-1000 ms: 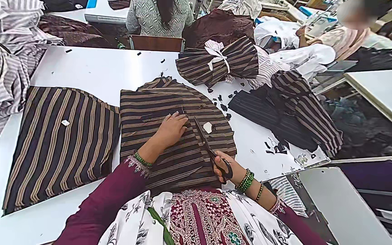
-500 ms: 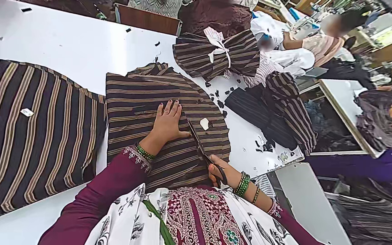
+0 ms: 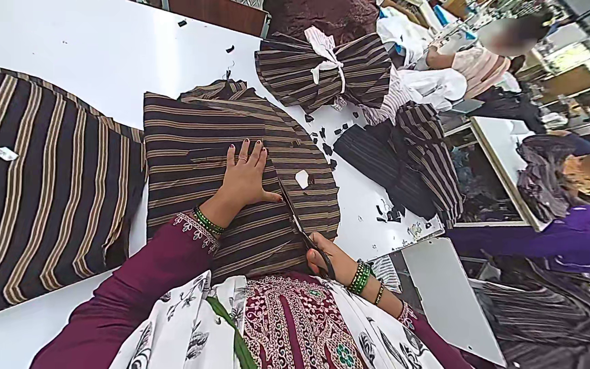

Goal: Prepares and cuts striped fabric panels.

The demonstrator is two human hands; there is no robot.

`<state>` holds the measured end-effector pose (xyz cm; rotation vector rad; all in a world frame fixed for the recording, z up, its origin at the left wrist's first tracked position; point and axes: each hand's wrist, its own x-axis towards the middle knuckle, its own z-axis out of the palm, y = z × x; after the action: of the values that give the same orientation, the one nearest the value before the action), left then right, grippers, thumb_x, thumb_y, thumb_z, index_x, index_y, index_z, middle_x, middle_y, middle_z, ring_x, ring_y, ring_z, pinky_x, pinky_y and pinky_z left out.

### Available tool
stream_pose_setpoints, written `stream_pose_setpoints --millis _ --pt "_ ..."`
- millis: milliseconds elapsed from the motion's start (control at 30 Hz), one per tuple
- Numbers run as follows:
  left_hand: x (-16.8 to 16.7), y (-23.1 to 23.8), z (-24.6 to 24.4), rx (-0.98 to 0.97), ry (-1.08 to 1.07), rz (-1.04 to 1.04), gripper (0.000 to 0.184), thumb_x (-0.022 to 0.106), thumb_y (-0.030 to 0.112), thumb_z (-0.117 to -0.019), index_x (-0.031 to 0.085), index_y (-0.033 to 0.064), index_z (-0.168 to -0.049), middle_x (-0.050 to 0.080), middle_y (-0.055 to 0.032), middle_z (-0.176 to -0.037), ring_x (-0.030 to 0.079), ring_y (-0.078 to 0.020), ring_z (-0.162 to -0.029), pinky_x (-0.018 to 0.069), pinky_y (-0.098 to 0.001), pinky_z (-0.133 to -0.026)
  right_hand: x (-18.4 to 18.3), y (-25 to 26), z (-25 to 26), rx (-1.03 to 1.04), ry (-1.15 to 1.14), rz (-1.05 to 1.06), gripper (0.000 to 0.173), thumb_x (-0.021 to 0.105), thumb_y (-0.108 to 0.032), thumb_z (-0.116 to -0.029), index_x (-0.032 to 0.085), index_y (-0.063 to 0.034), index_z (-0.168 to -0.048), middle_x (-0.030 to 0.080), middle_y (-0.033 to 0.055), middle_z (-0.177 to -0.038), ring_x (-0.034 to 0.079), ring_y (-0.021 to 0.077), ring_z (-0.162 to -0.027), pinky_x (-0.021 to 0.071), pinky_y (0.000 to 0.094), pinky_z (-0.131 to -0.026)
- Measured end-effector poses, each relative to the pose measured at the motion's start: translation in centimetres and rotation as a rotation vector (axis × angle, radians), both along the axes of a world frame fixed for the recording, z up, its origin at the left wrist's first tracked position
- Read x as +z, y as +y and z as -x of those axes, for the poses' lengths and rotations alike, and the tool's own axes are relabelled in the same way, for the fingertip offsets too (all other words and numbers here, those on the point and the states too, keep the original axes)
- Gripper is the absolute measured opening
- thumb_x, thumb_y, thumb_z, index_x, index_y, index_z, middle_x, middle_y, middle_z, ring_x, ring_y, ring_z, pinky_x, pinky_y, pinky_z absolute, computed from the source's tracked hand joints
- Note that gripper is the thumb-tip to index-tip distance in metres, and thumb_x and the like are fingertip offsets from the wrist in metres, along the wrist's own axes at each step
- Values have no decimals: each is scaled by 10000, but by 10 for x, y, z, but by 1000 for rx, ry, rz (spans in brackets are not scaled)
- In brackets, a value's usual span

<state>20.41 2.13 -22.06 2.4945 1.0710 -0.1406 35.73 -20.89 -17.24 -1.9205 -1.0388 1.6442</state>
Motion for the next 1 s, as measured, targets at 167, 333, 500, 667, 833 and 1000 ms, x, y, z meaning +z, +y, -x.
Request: stream_pose_setpoints --millis 167,333,500,667,833,1000 --pt "4 0 -1 10 37 11 1367 613 898 -700 108 52 -1647 1 -139 -1731 -83 -366 -1588 -68 -680 -1202 5 18 11 -47 0 65 440 570 -475 -989 422 -68 -1069 468 -58 -636 518 51 -517 495 218 -556" --pt "3 0 -1 7 21 22 1370 607 903 -698 114 44 -1645 6 -146 -1730 -68 -369 -1589 -68 -676 -1205 -1 14 16 -104 3 4 379 590 -434 -987 441 -88 -1023 466 -80 -597 504 30 -485 473 195 -517" --pt "4 0 -2 6 21 35 1375 619 897 -696 112 42 -1645 -10 -143 -1731 -80 -374 -1587 -75 -685 -1198 6 21 13 -53 33 60 460 568 -499 -981 411 -75 -1072 475 -65 -639 531 44 -519 505 207 -553" --pt "5 0 -1 17 5 50 1366 645 879 -696 114 55 -1648 -4 -135 -1732 -91 -369 -1587 -81 -702 -1189 4 27 14 -108 16 14 336 561 -390 -1009 432 -80 -1008 475 -68 -586 518 41 -464 486 194 -490" --pt "5 1 -1 13 16 59 1377 642 883 -694 93 58 -1650 -22 -133 -1732 -104 -370 -1585 -80 -695 -1192 4 26 14 -110 45 21 389 591 -436 -980 428 -86 -1025 491 -71 -595 537 44 -478 501 200 -504" --pt "6 0 -2 14 27 53 1379 638 886 -694 93 54 -1649 -20 -134 -1732 -105 -365 -1585 -83 -706 -1184 9 39 13 -87 28 53 387 532 -437 -1011 426 -68 -1058 486 -56 -615 537 58 -498 511 213 -532"
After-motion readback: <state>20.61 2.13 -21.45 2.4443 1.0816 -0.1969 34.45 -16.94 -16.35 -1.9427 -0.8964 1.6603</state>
